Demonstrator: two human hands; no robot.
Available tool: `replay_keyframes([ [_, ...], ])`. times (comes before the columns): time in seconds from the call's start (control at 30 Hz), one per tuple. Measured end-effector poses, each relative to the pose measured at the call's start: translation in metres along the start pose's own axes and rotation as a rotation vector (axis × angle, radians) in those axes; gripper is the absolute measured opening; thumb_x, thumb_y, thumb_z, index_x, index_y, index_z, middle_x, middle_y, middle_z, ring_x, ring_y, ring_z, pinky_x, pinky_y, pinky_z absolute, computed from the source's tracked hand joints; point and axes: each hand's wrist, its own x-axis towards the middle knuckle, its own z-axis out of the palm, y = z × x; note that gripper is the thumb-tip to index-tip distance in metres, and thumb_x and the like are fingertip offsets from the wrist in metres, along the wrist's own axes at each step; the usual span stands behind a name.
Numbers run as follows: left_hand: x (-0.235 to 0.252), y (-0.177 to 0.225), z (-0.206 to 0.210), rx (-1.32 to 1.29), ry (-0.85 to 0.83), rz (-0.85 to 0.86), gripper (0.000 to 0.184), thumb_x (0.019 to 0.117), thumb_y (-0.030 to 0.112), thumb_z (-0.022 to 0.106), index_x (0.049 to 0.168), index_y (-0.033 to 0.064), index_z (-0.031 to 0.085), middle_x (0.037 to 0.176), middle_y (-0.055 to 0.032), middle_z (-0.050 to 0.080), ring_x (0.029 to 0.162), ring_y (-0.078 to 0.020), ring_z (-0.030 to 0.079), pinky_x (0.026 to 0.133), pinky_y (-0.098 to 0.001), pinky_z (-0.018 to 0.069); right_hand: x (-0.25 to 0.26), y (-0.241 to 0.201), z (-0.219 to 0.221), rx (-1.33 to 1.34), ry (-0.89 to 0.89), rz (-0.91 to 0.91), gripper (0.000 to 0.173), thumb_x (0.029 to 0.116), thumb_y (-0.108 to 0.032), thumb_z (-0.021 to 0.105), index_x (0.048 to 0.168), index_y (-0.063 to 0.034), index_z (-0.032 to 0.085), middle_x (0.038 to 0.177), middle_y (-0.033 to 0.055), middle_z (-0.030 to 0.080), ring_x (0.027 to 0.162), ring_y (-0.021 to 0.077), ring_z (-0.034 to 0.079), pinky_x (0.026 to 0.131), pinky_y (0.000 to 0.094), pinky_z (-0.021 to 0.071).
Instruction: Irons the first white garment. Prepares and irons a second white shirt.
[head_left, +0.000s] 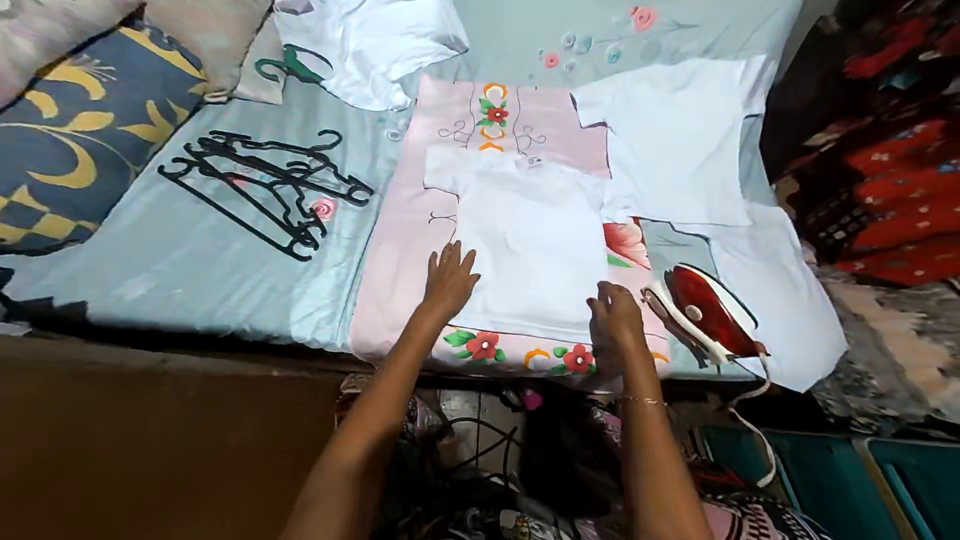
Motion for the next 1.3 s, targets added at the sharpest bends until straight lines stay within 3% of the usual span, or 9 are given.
replay_keyframes([
  [0.1,-0.032,0.003,0.002,-0.074,0.049,-0.1,0.047,0.1021,0.014,0.062,0.145,-0.0013,0.054,0.157,-0.029,0.042,0.146,-0.0462,0.04,0.119,-0.0627,0.0298,-0.031,0.001,0.009,0.1,0.162,0.151,0.047,0.1032,-0.015,0.058,0.144,0.0068,0.053,0.131,0.0319,0.061,0.125,0.0456,0.058,0.108,0.0575,0.0434],
  [0.2,-0.049,0.012,-0.008,-0.189,0.063,-0.219,0.054,0.0998,0.008,0.064,0.15,-0.0027,0.047,0.15,-0.0288,0.049,0.14,-0.0462,0.047,0.115,-0.0609,0.0376,-0.038,-0.002,0.006,0.189,0.084,0.263,0.049,0.1031,-0.022,0.061,0.142,0.0059,0.054,0.132,0.0296,0.062,0.124,0.0431,0.06,0.107,0.0579,0.0445],
  [0.33,-0.059,0.017,-0.02,-0.294,-0.002,-0.301,0.054,0.0999,0.007,0.065,0.149,-0.0013,0.046,0.136,-0.0332,0.058,0.126,-0.0493,0.058,0.106,-0.0632,0.0449,-0.037,0.011,-0.004,0.168,-0.026,0.305,0.041,0.1012,-0.024,0.065,0.124,0.0103,0.063,0.122,0.0316,0.064,0.117,0.0433,0.062,0.102,0.0583,0.0454],
  [0.57,-0.078,0.003,-0.024,-0.326,-0.056,-0.308,0.051,0.1013,0.01,0.064,0.148,-0.0008,0.047,0.129,-0.0312,0.062,0.117,-0.045,0.063,0.102,-0.0589,0.0477,-0.03,0.033,-0.045,-0.115,0.31,0.174,0.039,0.1045,-0.014,0.056,0.137,0.0081,0.057,0.137,0.0355,0.055,0.13,0.049,0.054,0.11,0.0579,0.042],
  [0.73,-0.082,-0.002,-0.014,-0.349,-0.052,-0.308,0.057,0.1017,0.014,0.065,0.153,0.0014,0.043,0.133,-0.0301,0.06,0.121,-0.0444,0.061,0.105,-0.0575,0.0462,-0.009,0.052,-0.045,-0.458,0.013,0.315,0.038,0.1091,-0.012,0.042,0.144,0.0033,0.05,0.138,0.0323,0.056,0.129,0.0482,0.056,0.102,0.0617,0.0458],
  [0.9,-0.082,-0.011,-0.009,-0.39,-0.025,-0.263,0.055,0.1016,0.013,0.065,0.152,0.0002,0.044,0.129,-0.0307,0.061,0.116,-0.0442,0.062,0.102,-0.0576,0.0474,-0.009,0.062,-0.074,-0.335,0.037,0.217,0.04,0.1057,-0.012,0.052,0.143,0.0021,0.052,0.133,0.0343,0.059,0.126,0.0532,0.056,0.101,0.0693,0.0432],
  [0.97,-0.082,-0.013,-0.009,-0.406,-0.023,-0.255,0.056,0.1012,0.013,0.065,0.152,0.0005,0.045,0.129,-0.0304,0.061,0.115,-0.044,0.062,0.101,-0.0583,0.0479,-0.014,0.055,-0.097,-0.165,0.072,0.155,0.042,0.1038,-0.011,0.055,0.144,0.0015,0.053,0.132,0.0338,0.06,0.125,0.0509,0.057,0.104,0.0679,0.0412],
  [1.1,-0.082,-0.02,-0.003,-0.434,0.001,-0.215,0.056,0.1005,0.013,0.066,0.15,-0.0014,0.045,0.129,-0.032,0.061,0.114,-0.046,0.063,0.1,-0.0613,0.0482,-0.033,0.022,-0.11,0.175,0.107,0.017,0.04,0.1018,-0.017,0.061,0.135,0.0039,0.058,0.115,0.0293,0.065,0.1,0.0386,0.065,0.091,0.0576,0.0503],
  [1.3,-0.081,-0.02,-0.001,-0.45,0.01,-0.229,0.055,0.1007,0.014,0.066,0.15,0.0003,0.046,0.129,-0.03,0.062,0.116,-0.0441,0.063,0.102,-0.0591,0.0478,-0.028,-0.059,-0.041,0.211,-0.082,-0.075,0.033,0.1035,-0.015,0.059,0.131,0.0034,0.061,0.113,0.0259,0.068,0.101,0.0355,0.067,0.093,0.0543,0.0526],
])
